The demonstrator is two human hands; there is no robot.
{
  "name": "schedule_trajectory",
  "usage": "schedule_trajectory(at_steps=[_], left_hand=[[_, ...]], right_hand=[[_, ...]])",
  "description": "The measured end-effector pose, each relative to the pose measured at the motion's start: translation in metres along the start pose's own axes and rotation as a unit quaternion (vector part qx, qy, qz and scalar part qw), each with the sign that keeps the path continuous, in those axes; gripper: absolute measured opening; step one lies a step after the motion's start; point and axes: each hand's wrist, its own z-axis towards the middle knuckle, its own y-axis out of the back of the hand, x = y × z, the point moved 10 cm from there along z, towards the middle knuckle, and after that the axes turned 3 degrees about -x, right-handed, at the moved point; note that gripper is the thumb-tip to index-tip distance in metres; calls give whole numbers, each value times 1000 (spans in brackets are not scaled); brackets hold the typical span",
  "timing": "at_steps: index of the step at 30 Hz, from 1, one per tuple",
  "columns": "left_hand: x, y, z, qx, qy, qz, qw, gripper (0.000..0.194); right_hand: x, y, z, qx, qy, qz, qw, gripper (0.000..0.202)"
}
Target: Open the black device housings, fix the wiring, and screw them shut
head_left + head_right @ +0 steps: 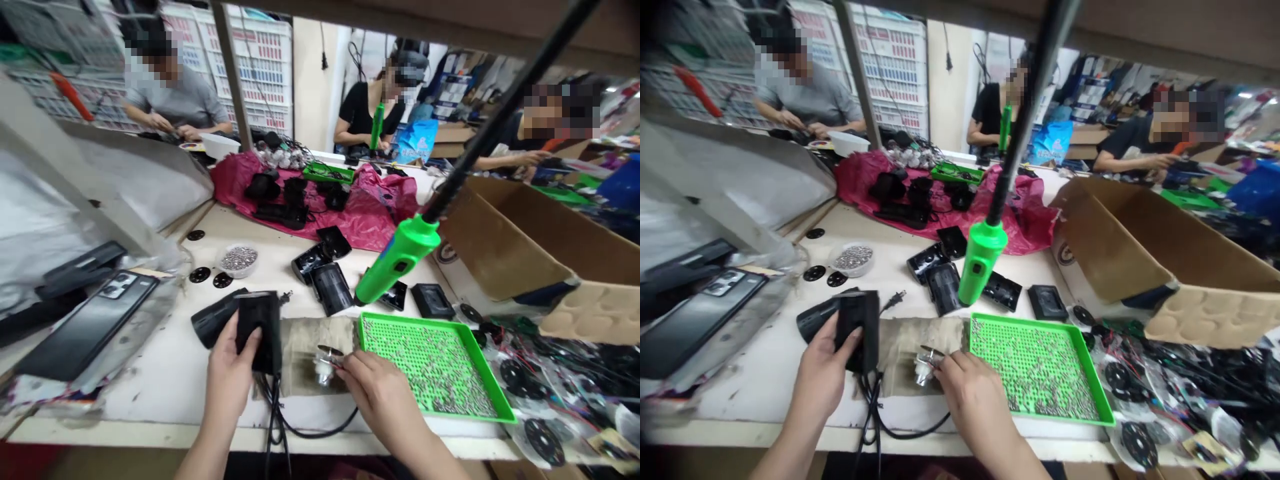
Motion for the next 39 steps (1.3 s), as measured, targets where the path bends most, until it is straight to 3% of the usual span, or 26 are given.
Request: schedule_trajectory(at_steps=[3, 7, 10, 15, 19, 22, 24, 27, 31, 35, 37, 39], left_hand=[[-3, 21, 7, -33, 18, -67, 997, 55], [-2, 41, 13, -78, 17, -65, 995, 54], [3, 50, 11, -91, 37, -93, 991, 59], [10, 67, -18, -28, 129, -190, 973, 62], [31, 91, -51, -33, 237, -298, 924, 70], [43, 103, -57, -46, 217, -182, 958, 98], [36, 104, -52, -50, 138, -80, 986, 99], [19, 97, -46, -60, 33, 61, 996, 75], [3, 77, -44, -38, -7, 166, 985, 58], [1, 59, -51, 21, -1, 102, 995, 55], [13, 59, -57, 39, 56, 7, 998, 55], [28, 56, -68, 66, 142, -106, 982, 51]], right_hand=[[1, -3, 6, -21, 21, 5, 1000, 29], [-1, -23, 14, -2, 38, -34, 999, 41], [-2, -35, 13, 23, 73, -31, 997, 38], [-9, -33, 10, 12, 92, -43, 995, 32], [-7, -35, 9, 45, 106, -12, 993, 17], [-10, -34, 13, 62, 88, -15, 994, 18], [-7, -27, 19, 59, 84, -34, 994, 21], [13, -4, 34, 15, 76, -44, 996, 27], [71, 23, 59, -59, 105, 43, 992, 26], [116, 10, 79, -54, 163, 45, 984, 15], [124, 1, 83, -50, 180, 44, 981, 15], [129, -2, 81, -63, 195, 65, 977, 18]])
